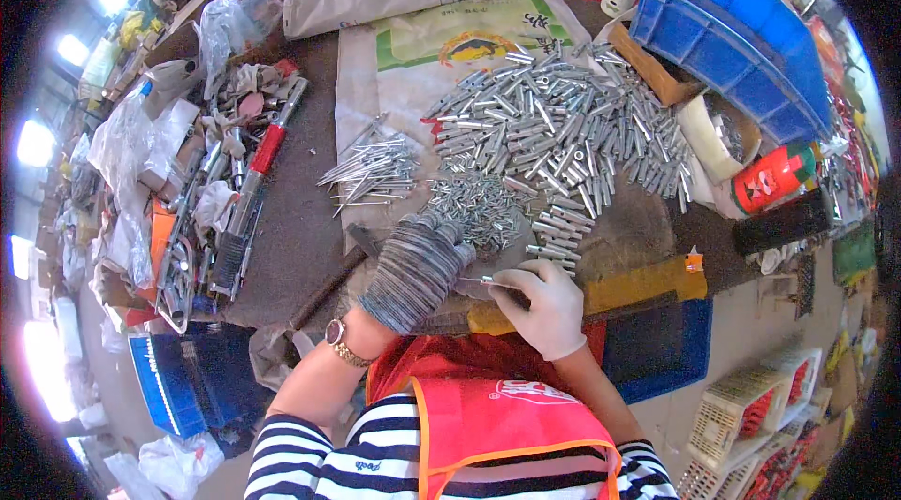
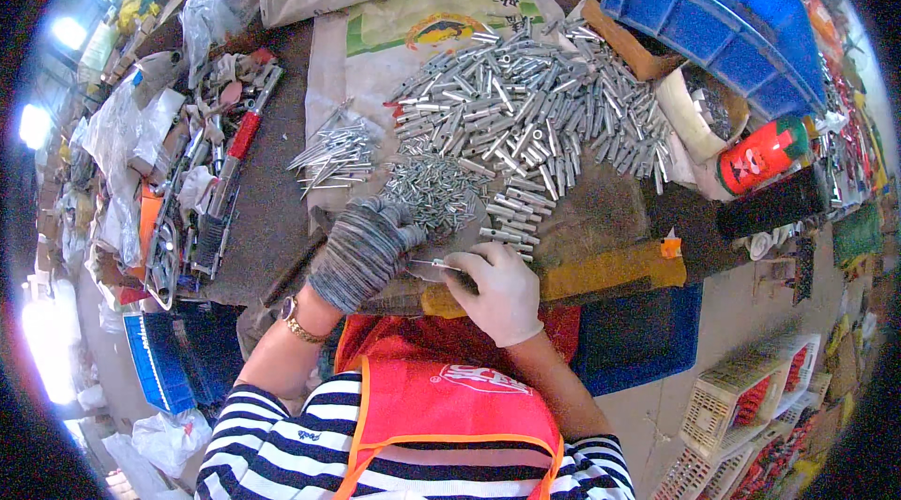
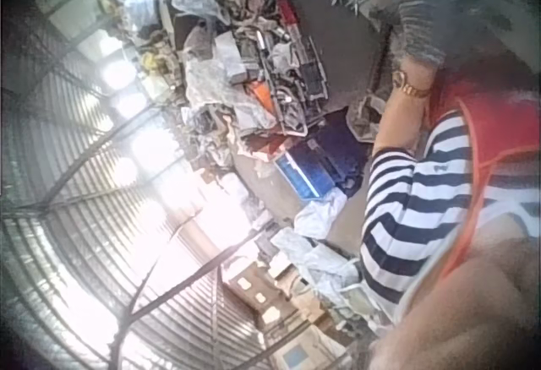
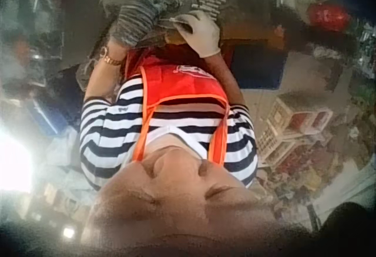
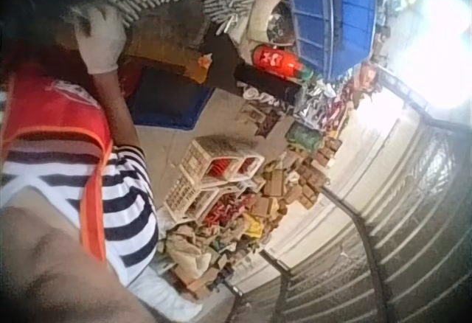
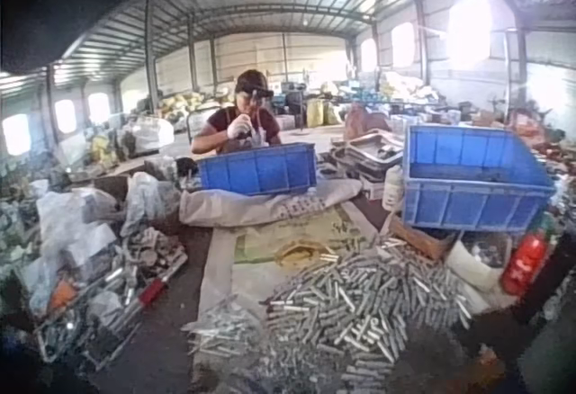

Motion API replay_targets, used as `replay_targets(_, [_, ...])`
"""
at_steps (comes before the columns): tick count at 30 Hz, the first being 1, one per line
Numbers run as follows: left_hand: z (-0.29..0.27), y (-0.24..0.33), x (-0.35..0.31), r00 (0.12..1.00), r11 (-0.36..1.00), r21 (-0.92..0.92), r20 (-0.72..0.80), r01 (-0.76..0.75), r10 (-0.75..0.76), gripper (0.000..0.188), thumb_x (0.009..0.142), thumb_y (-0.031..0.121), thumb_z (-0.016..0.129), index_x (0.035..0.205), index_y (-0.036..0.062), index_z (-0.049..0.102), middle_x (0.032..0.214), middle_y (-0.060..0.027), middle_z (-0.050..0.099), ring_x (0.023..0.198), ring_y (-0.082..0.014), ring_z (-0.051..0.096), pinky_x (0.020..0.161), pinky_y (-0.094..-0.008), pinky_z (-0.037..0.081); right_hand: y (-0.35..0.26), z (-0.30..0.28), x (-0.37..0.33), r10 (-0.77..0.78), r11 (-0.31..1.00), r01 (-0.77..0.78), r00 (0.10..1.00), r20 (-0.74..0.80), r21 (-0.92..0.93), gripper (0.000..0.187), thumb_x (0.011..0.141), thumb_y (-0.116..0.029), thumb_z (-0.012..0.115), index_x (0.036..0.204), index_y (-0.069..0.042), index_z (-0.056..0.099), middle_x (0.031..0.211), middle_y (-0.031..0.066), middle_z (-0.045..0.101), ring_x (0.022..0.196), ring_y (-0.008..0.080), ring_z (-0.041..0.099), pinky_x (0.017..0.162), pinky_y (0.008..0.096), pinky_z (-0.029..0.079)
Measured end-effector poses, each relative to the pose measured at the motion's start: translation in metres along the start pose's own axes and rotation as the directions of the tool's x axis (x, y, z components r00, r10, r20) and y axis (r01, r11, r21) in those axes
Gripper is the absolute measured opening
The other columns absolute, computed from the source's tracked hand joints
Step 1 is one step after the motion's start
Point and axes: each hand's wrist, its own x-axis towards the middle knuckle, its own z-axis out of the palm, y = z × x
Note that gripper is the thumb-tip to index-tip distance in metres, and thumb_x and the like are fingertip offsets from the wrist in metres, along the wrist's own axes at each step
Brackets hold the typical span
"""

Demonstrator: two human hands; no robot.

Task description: The person assembles metal fasteners by picking up small pins and inserting them one at a time into metal anchor sleeves by hand.

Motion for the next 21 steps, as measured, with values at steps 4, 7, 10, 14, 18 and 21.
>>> replay_targets(4, [0.002,0.002,0.005,1.0,0.997,0.07,0.026,-0.014,0.012,0.021,0.08,0.02,0.062,0.098,0.0124,0.071,0.098,-0.0098,0.065,0.098,-0.0309,0.061,0.086,-0.0458,0.048,0.0,0.001,0.0,0.005,1.0,-0.005,1.0,0.001,0.028,0.017,0.075,-0.021,0.083,0.09,-0.015,0.075,0.089,0.0054,0.066,0.081,0.0269,0.066,0.071,0.0378,0.054])
replay_targets(7, [0.008,0.003,0.005,0.997,0.991,0.119,0.046,-0.063,0.058,0.026,0.081,0.021,0.06,0.103,0.0104,0.069,0.106,-0.0121,0.065,0.106,-0.0325,0.059,0.091,-0.0464,0.047,0.0,0.0,0.001,-0.003,0.999,0.003,1.0,-0.004,0.038,0.017,0.075,-0.021,0.083,0.09,-0.015,0.075,0.089,0.0054,0.066,0.081,0.0268,0.066,0.071,0.0379,0.054])
replay_targets(10, [0.014,0.004,0.007,0.996,0.984,0.155,-0.008,-0.09,0.092,0.028,0.084,0.021,0.057,0.108,0.0094,0.067,0.113,-0.0141,0.064,0.115,-0.035,0.057,0.099,-0.0484,0.044,0.0,0.0,0.0,-0.004,0.999,0.004,1.0,-0.007,0.046,0.017,0.076,-0.021,0.083,0.09,-0.015,0.075,0.089,0.0052,0.066,0.082,0.0266,0.066,0.071,0.038,0.054])
replay_targets(14, [0.009,0.012,0.001,0.998,0.999,0.047,-0.065,-0.014,0.017,0.026,0.088,0.015,0.058,0.112,0.0086,0.065,0.11,-0.014,0.067,0.111,-0.0345,0.061,0.097,-0.0474,0.047,0.002,0.001,-0.001,0.007,0.999,-0.007,1.0,-0.005,0.042,0.018,0.076,-0.022,0.083,0.09,-0.016,0.075,0.089,0.0047,0.066,0.082,0.0263,0.066,0.071,0.038,0.054])
replay_targets(18, [0.016,0.014,-0.012,0.945,0.875,-0.443,-0.152,0.197,-0.29,0.023,0.089,0.008,0.065,0.111,0.0079,0.067,0.099,-0.014,0.069,0.095,-0.0323,0.067,0.086,-0.0417,0.053,0.001,0.001,-0.001,0.002,1.0,-0.002,1.0,-0.017,0.03,0.018,0.076,-0.022,0.083,0.09,-0.016,0.075,0.09,0.0048,0.066,0.081,0.0263,0.066,0.071,0.0377,0.054])
replay_targets(21, [0.025,0.013,-0.011,0.922,0.857,-0.484,-0.222,0.178,-0.317,0.025,0.089,0.007,0.067,0.113,0.0094,0.069,0.099,-0.0139,0.07,0.092,-0.0327,0.067,0.081,-0.0413,0.054,0.001,0.001,0.0,0.002,1.0,-0.002,1.0,0.001,0.031,0.019,0.075,-0.022,0.083,0.091,-0.016,0.075,0.09,0.0048,0.066,0.081,0.0266,0.066,0.071,0.0377,0.054])
